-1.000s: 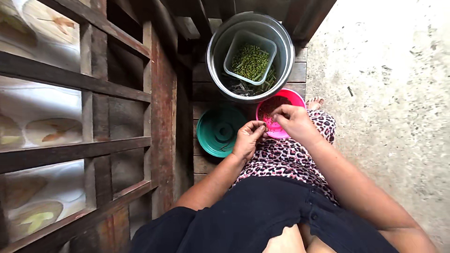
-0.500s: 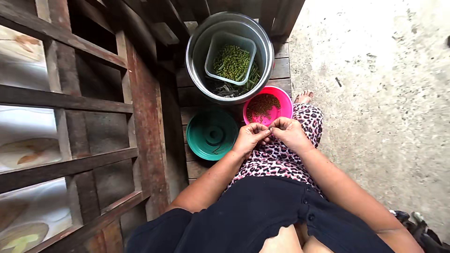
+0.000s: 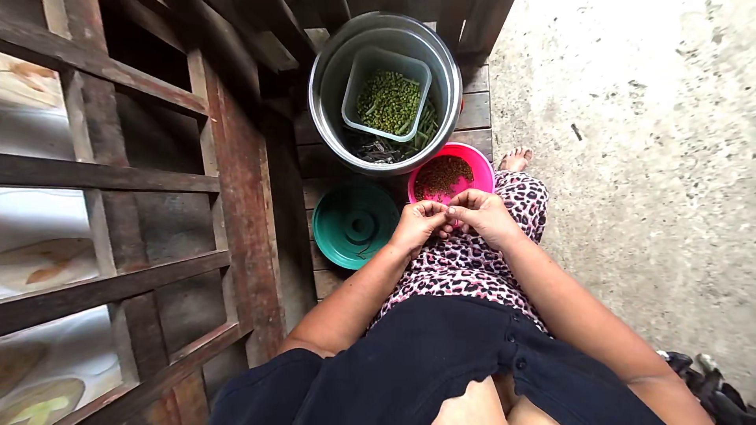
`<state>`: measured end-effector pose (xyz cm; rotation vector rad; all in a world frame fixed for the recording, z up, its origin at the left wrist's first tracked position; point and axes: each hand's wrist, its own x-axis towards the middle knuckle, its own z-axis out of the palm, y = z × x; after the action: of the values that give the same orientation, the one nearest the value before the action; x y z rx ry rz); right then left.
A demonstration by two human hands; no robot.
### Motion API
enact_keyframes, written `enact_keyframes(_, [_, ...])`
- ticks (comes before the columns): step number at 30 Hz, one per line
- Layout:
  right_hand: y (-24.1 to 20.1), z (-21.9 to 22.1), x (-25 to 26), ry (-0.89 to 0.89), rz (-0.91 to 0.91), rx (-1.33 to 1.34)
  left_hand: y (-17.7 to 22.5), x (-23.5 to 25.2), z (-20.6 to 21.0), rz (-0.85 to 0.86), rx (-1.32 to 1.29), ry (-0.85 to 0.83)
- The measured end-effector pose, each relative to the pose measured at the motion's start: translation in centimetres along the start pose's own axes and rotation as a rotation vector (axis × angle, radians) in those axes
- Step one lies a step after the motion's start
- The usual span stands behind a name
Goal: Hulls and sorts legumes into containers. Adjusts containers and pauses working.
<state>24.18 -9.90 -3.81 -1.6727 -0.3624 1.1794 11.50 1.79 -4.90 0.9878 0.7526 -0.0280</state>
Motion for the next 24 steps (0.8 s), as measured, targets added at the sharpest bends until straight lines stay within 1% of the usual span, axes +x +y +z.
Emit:
enact_keyframes(6, [0.4,0.1,0.9,-0.006,-0.069,-0.064,0.0,0.5,-0.9,-0.016,-0.006,-0.009])
enact_keyframes(8, [0.4,0.2,0.8,0.008,-0.109,-0.127,0.1,0.5,-0.8,-0.026,-0.004,0.0])
enact_keyframes(12, [0.6,0.0,1.0,0.095,-0.226,-0.314,0.3,0.8,-0.6,-0.045,-0.008,0.007])
enact_keyframes(17, [0.7,0.0,0.9,0.133,-0.292,-0.321,0.3,0.6,-0.2,-0.029,-0.01,0.045])
enact_keyframes(19, [0.9,0.1,0.7,0.134,-0.347,-0.345,0.4,0.5,0.0,-0.014,-0.003,0.048])
enact_keyframes(22, [1.4,0.4,0.6,0.16,-0.495,-0.41,0.5,0.4,0.1,0.0,0.009,-0.007])
enact_keyframes(24, [1.2,0.6,0.3,0.17,-0.533,-0.452,0.6,0.4,0.2,0.0,-0.001,-0.042])
